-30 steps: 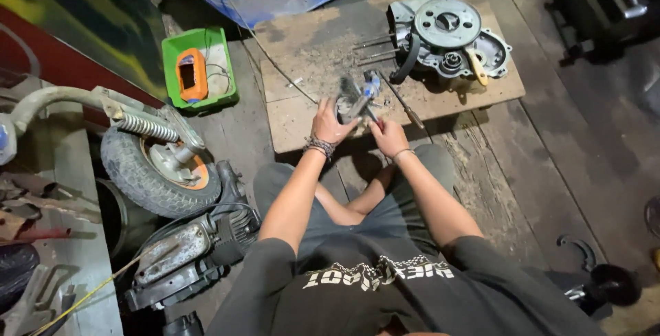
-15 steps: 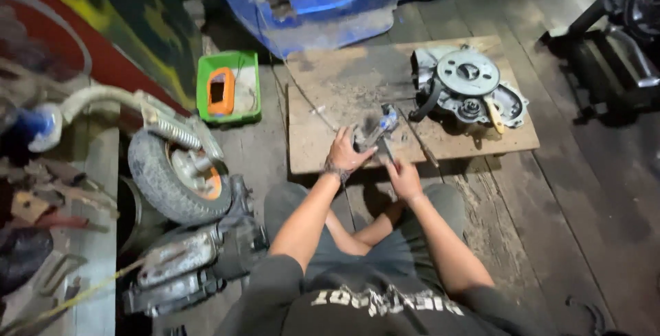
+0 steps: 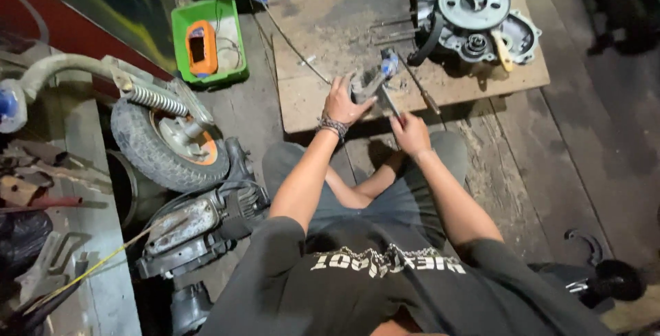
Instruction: Using a wire brush and a metal pick to clean debris and grime from a metal engine component.
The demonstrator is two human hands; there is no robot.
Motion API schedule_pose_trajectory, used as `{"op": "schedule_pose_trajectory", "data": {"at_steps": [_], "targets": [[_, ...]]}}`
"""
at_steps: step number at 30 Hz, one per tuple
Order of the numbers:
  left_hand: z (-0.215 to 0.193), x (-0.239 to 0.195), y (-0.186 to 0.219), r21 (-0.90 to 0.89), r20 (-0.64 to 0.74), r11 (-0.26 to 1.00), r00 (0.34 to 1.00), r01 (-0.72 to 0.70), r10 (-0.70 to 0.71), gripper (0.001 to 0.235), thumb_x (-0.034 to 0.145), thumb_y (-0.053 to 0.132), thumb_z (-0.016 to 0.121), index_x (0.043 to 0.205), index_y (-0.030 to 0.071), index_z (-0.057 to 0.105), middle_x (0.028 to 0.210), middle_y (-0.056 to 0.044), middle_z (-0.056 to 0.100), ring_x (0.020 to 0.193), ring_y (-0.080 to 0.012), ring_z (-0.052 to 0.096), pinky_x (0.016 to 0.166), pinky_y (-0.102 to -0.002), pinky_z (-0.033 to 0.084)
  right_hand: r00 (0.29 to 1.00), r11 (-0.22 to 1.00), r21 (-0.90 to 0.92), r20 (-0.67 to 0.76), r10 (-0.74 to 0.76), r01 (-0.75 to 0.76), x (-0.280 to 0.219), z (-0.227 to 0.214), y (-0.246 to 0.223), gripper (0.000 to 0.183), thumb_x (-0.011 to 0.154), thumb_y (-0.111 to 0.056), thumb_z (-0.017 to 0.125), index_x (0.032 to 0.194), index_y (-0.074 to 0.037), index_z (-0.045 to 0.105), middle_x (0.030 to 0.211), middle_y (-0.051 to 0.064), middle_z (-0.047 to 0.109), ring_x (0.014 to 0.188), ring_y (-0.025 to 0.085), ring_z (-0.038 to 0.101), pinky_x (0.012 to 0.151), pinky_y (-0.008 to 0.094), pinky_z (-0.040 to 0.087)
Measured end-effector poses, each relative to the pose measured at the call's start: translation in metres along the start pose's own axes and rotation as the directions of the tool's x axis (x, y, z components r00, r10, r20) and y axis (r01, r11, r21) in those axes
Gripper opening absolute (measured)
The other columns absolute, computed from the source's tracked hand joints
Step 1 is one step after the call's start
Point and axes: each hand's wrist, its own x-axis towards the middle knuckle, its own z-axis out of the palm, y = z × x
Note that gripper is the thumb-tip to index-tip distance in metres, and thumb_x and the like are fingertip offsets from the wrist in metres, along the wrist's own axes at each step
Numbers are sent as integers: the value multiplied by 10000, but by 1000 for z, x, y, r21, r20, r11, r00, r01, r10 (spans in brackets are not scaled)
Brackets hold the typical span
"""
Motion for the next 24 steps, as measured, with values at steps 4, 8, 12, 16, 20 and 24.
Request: {"op": "schedule_pose_trajectory", "data": {"at_steps": [4,8,12,16,20,24], "targets": [[-5,4,-1,-20,-30,1000,1000,5,-5,880,711,548,864,1390,92,540,1293,-151,546,1257,-417,603,1062,-556,532,997,994,-86,-37,-66,63,37,9,-25,362,975,-376,627,819,-50,609,720,255,653,858,490,685,706,579,498],[-1,7,-13,-4,-37,1000,999,-12,12,923,673,616,871,1389,140,537,1275,-134,571,1263,-391,604,1064,-560,530,998,989,-139,-23,-51,47,1,-1,-17,306,977,-372,639,928,-70,633,748,243,673,882,480,694,718,607,516],[8,9,-10,13,-40,1000,999,-25,26,910,645,597,886,1385,194,543,1269,-77,559,1248,-346,620,1051,-532,546,997,977,-202,-22,69,-72,-15,-2,-4,295,1003,-422,625,959,-130,622,790,197,702,871,474,710,747,570,546],[14,5,-5,11,-43,1000,999,11,-10,911,662,585,876,1397,179,522,1306,-97,542,1268,-366,609,1073,-546,542,992,957,-278,-120,45,-77,19,28,-16,292,995,-457,624,1090,-183,660,828,167,745,852,431,743,765,558,583],[5,8,-10,4,-39,999,999,33,-33,882,676,586,866,1385,188,524,1300,-71,537,1254,-352,612,1067,-539,539,991,968,-247,-135,11,-44,-1,12,-38,299,1007,-416,614,1140,-153,668,846,188,750,856,442,739,778,560,579],[-7,0,6,9,-32,1000,999,-30,30,869,670,529,875,1362,114,553,1273,-115,550,1214,-395,628,1030,-554,551,998,995,-97,-56,15,-20,-25,12,-7,288,1020,-402,624,1052,-116,633,836,205,724,885,464,711,768,578,558]]}}
